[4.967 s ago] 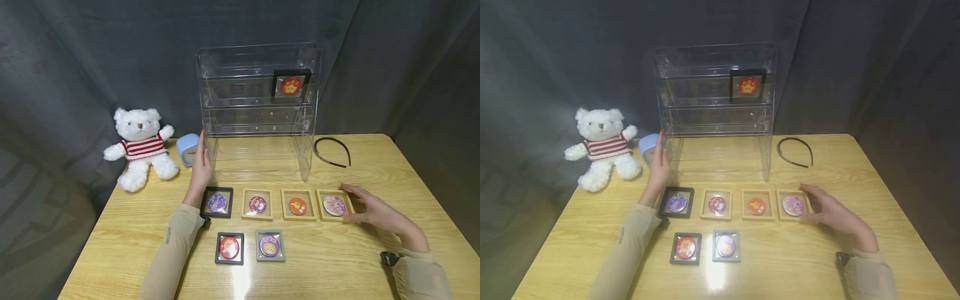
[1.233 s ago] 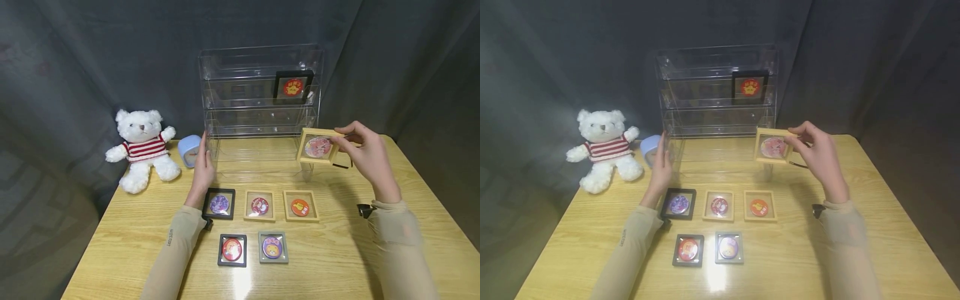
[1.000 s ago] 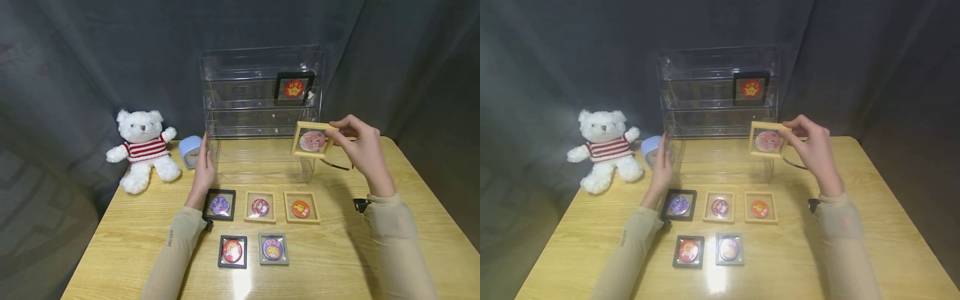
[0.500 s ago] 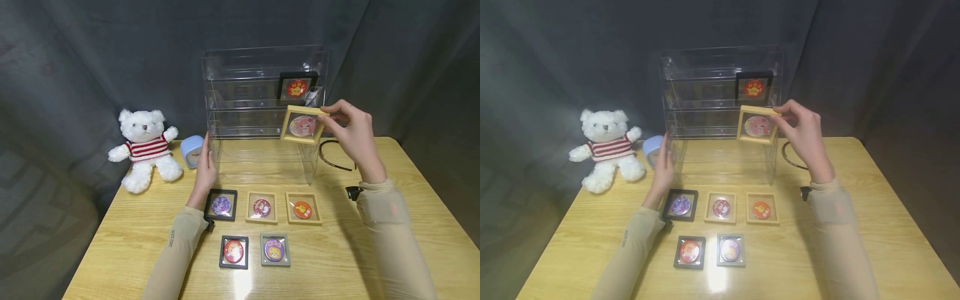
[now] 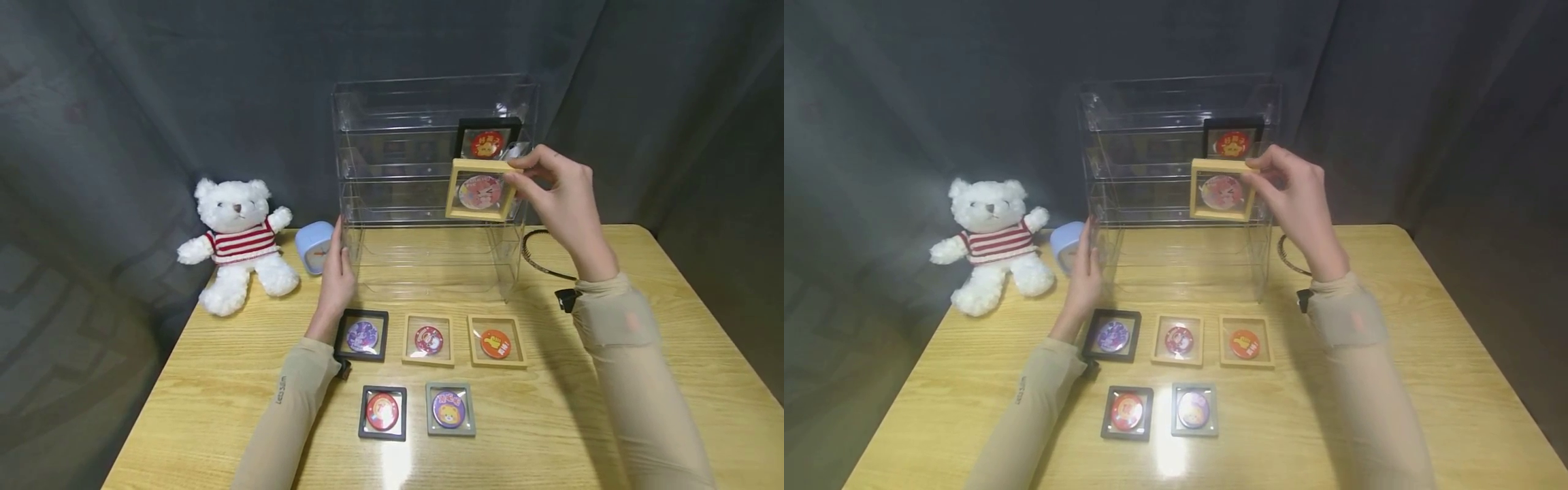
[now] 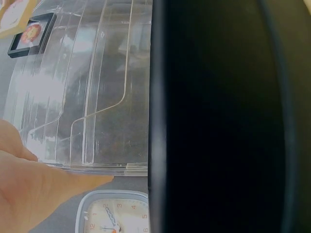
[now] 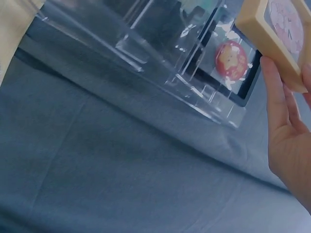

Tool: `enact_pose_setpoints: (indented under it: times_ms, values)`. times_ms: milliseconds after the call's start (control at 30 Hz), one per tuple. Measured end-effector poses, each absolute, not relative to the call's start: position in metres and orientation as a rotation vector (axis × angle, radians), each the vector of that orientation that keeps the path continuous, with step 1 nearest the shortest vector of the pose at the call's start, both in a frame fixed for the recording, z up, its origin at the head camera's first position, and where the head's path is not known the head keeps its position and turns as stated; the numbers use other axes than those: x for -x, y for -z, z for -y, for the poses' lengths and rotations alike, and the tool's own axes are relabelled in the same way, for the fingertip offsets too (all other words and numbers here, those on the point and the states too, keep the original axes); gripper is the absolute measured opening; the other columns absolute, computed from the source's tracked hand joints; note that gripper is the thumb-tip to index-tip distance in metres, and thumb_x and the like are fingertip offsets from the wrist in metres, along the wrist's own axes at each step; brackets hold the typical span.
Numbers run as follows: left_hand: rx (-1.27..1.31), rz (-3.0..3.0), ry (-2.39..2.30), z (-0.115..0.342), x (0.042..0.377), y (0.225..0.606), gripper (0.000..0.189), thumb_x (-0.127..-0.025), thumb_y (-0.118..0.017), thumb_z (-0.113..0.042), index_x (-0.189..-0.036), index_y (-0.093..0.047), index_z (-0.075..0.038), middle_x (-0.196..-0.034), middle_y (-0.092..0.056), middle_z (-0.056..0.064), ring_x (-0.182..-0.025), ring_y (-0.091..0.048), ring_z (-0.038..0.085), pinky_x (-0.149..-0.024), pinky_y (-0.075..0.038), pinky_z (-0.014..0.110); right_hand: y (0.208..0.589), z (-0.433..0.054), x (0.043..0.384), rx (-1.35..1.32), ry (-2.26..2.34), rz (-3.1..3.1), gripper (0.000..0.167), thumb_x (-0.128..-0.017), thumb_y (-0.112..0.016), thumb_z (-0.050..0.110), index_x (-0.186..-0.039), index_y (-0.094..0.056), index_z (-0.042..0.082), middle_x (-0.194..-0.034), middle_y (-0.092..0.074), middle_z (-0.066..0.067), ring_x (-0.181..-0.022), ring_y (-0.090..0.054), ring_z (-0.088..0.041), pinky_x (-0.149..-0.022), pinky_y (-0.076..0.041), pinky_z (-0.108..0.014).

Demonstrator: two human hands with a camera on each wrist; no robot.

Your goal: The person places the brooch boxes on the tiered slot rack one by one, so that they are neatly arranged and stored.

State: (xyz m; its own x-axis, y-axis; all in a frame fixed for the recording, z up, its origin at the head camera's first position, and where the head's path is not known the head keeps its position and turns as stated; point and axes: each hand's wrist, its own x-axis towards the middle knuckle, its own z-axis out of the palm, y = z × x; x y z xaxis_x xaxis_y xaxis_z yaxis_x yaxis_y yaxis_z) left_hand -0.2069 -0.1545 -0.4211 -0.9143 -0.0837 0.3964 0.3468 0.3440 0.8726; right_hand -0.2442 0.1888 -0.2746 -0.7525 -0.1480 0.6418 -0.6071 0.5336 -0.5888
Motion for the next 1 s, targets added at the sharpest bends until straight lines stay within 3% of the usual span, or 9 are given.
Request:
enact_pose_setpoints:
  times_ms: [233,667,1000]
  values:
    - [0.235,2.241,1.574,0.154,0.208,0.421,0.059,-0.114,-0.028,0.004,-0.171,-0.015,-0.002,-0.175,-0.021,0.019,-0.160,-0.022,0.033,-0.130,-0.024,0.042,0.265,-0.176,0.249,-0.640,-1.169,2.212,0.016,-0.100,-0.078,0.010,-0.110,-0.077,-0.002,-0.112,-0.080,-0.016,-0.075,-0.069,0.005,-0.074,-0.054,-0.013]
    - [0.227,2.238,1.568,0.153,0.206,0.423,0.059,-0.114,-0.028,0.005,-0.171,-0.018,-0.002,-0.174,-0.023,0.021,-0.160,-0.023,0.035,-0.130,-0.023,0.043,0.256,-0.153,0.267,-0.647,-1.137,2.172,0.022,-0.099,-0.078,0.016,-0.107,-0.075,-0.005,-0.119,-0.079,-0.011,-0.080,-0.066,0.011,-0.073,-0.055,-0.013]
    - [0.230,2.244,1.571,0.151,0.205,0.422,0.059,-0.114,-0.029,0.005,-0.171,-0.018,-0.002,-0.174,-0.023,0.019,-0.160,-0.023,0.034,-0.130,-0.022,0.043,0.246,-0.135,0.283,-0.594,-1.192,2.158,0.024,-0.101,-0.075,0.019,-0.107,-0.074,-0.005,-0.123,-0.078,-0.007,-0.084,-0.070,0.004,-0.077,-0.060,-0.016]
